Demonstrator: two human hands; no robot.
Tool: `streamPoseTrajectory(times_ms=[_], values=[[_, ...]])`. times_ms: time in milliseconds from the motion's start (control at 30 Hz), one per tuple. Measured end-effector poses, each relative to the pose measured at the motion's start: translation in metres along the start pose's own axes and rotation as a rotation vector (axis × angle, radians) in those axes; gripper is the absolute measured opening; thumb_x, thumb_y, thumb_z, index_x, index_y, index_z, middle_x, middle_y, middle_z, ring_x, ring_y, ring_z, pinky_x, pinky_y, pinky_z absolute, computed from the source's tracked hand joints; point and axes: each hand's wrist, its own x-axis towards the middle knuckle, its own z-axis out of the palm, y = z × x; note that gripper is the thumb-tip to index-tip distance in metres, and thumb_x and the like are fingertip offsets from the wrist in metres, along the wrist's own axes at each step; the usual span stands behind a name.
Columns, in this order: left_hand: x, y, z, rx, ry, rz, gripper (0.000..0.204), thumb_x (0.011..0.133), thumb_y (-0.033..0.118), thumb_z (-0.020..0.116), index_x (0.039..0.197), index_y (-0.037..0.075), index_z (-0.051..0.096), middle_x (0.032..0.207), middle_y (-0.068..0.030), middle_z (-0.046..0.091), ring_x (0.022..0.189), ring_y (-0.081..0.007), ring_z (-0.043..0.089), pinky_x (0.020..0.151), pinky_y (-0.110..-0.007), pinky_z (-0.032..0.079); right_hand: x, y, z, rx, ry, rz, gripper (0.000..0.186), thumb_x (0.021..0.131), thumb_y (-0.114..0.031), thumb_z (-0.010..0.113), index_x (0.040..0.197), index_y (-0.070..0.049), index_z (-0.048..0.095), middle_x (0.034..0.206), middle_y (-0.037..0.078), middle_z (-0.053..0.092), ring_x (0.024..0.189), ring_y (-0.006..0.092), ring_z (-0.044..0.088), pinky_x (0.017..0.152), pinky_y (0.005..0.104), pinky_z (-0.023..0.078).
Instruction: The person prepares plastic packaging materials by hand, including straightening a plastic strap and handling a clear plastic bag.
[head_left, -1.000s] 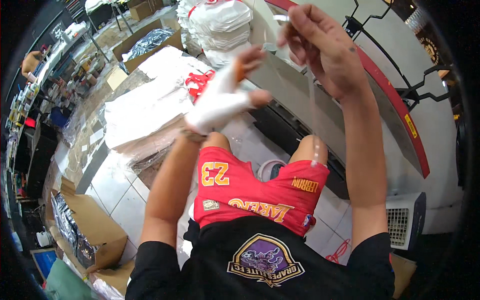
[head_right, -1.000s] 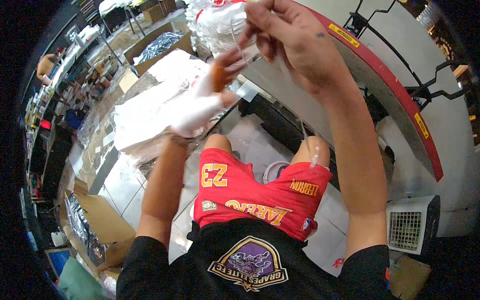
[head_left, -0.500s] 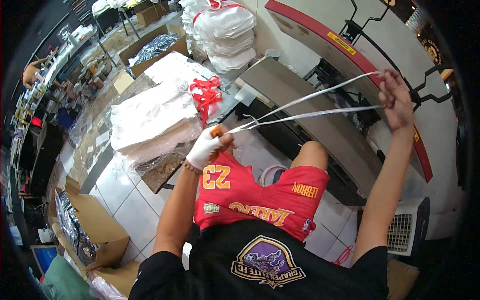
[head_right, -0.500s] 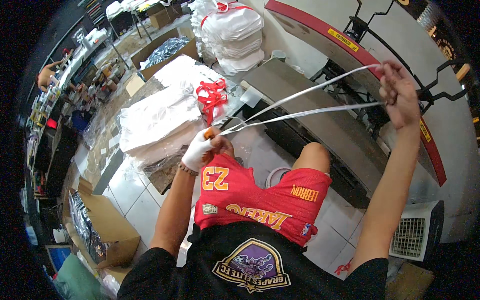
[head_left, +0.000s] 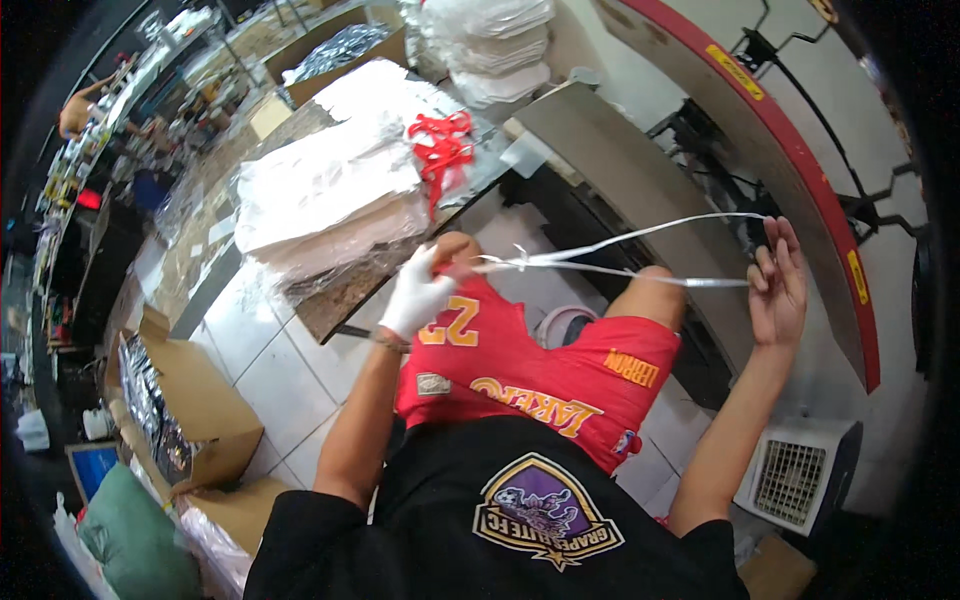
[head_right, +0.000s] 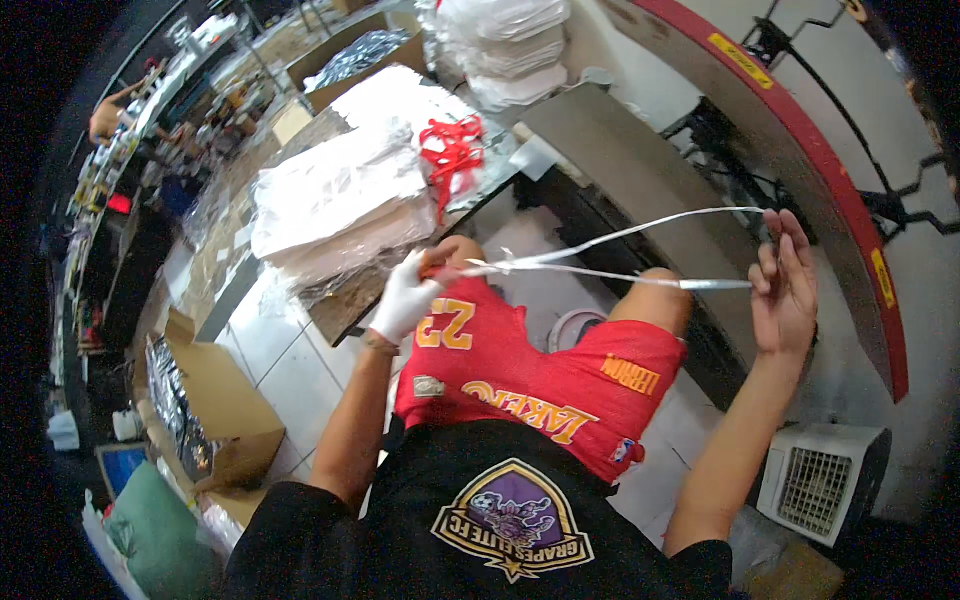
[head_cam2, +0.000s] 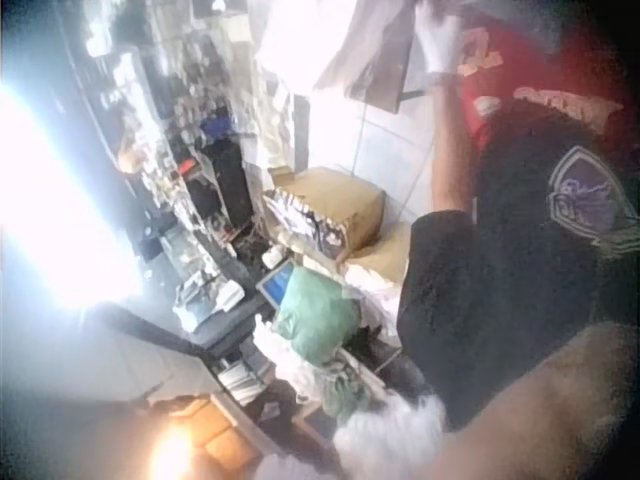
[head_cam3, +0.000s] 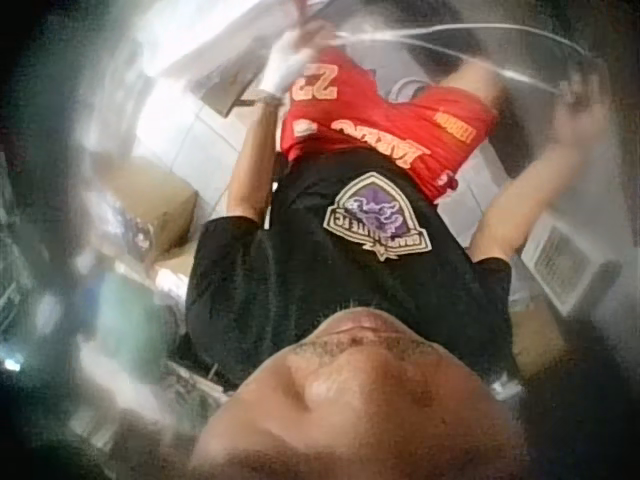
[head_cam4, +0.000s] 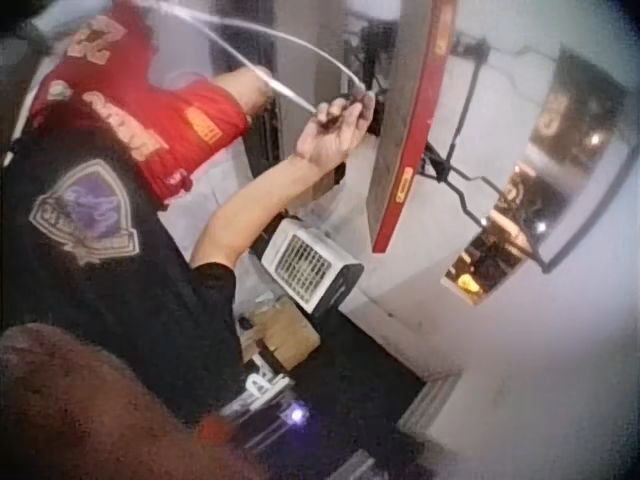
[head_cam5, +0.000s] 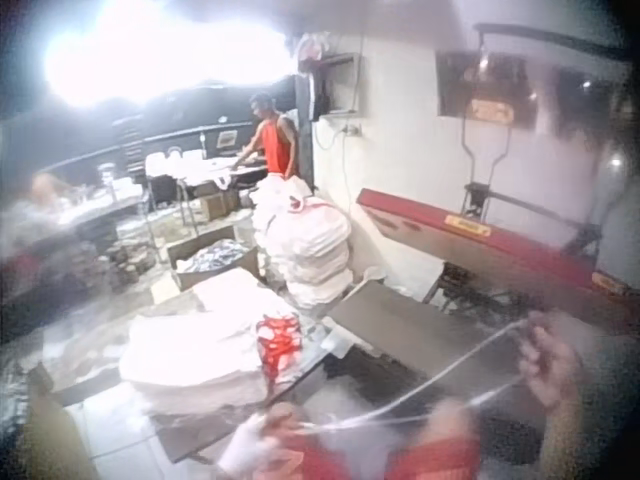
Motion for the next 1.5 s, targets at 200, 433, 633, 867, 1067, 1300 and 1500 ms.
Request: streamPoseTrajectory(times_ms=[200, 433, 633, 867, 1067, 1300, 1500], values=[[-0.011, 0.109, 0.091, 0.03, -0.304, 0.495, 0.049, 0.073, 0.024, 0.076, 0.115, 0.005, 0.059, 0.111, -0.0173, 0.059, 0.104, -0.0329, 0.056, 0.087, -0.041, 0.045, -0.032, 0.043, 0.109, 0.084, -0.153, 0.155, 0.044, 0.093, -0.004, 0.047, 0.137, -0.001, 0.045, 0.14, 0.017, 0.047, 0.097, 0.0148, 0.061, 0.069, 0.0238, 0.055], [-0.043, 0.093, 0.078, -0.385, -0.713, 0.085, 0.025, 0.093, 0.028, 0.061, 0.093, 0.003, 0.059, 0.072, -0.0077, 0.057, 0.069, -0.0113, 0.052, 0.062, -0.033, 0.045, -0.006, 0.041, 0.063, -0.788, 0.216, -0.463, 0.026, 0.09, 0.001, 0.06, 0.116, 0.004, 0.059, 0.113, 0.016, 0.064, 0.104, 0.0204, 0.063, 0.091, 0.0306, 0.052], [-0.049, 0.052, -0.04, -0.664, -0.282, -0.246, 0.013, 0.087, 0.011, 0.053, 0.092, 0.0, 0.056, 0.086, -0.0154, 0.067, 0.077, -0.0208, 0.064, 0.067, -0.029, 0.05, 0.003, 0.029, -0.048, -1.141, 0.405, -0.237, 0.012, 0.088, -0.014, 0.069, 0.093, -0.004, 0.065, 0.081, -0.003, 0.059, 0.072, 0.0048, 0.052, 0.063, 0.0204, 0.042], [-0.047, 0.009, -0.053, -1.062, 0.142, -0.325, 0.02, 0.096, 0.023, 0.057, 0.09, 0.004, 0.053, 0.082, -0.0095, 0.061, 0.083, -0.0224, 0.064, 0.074, -0.035, 0.052, -0.001, 0.042, -0.039, -0.344, 0.18, 0.285, 0.014, 0.092, -0.009, 0.057, 0.104, -0.002, 0.056, 0.079, 0.003, 0.06, 0.079, 0.016, 0.064, 0.086, 0.0358, 0.054], [-0.049, -0.018, -0.058, -0.773, 0.32, -0.398, 0.022, 0.095, 0.022, 0.059, 0.086, 0.002, 0.057, 0.085, -0.0084, 0.062, 0.075, -0.0196, 0.062, 0.07, -0.033, 0.052, -0.008, 0.036, -0.039, -0.052, -0.065, 0.41, 0.023, 0.09, -0.006, 0.055, 0.112, -0.002, 0.05, 0.068, 0.001, 0.048, 0.068, 0.0121, 0.056, 0.087, 0.0367, 0.053], [-0.06, -0.035, -0.062, -0.386, 0.29, -0.342, 0.019, 0.096, 0.018, 0.057, 0.087, 0.002, 0.057, 0.077, -0.0033, 0.058, 0.071, -0.0126, 0.06, 0.069, -0.029, 0.053, -0.03, 0.027, -0.021, -0.603, -0.072, 0.365, 0.028, 0.079, -0.009, 0.066, 0.103, 0.0, 0.056, 0.072, 0.001, 0.055, 0.073, 0.0119, 0.061, 0.08, 0.0295, 0.052], [-0.059, -0.027, -0.094, -0.349, 0.297, -0.315, 0.021, 0.095, 0.02, 0.058, 0.084, 0.002, 0.058, 0.078, -0.0031, 0.06, 0.074, -0.0106, 0.057, 0.071, -0.026, 0.048, -0.047, 0.022, -0.031, -0.531, -0.326, 0.734, 0.019, 0.078, -0.013, 0.07, 0.074, -0.001, 0.055, 0.08, 0.012, 0.062, 0.077, 0.0203, 0.066, 0.058, 0.0302, 0.052]])
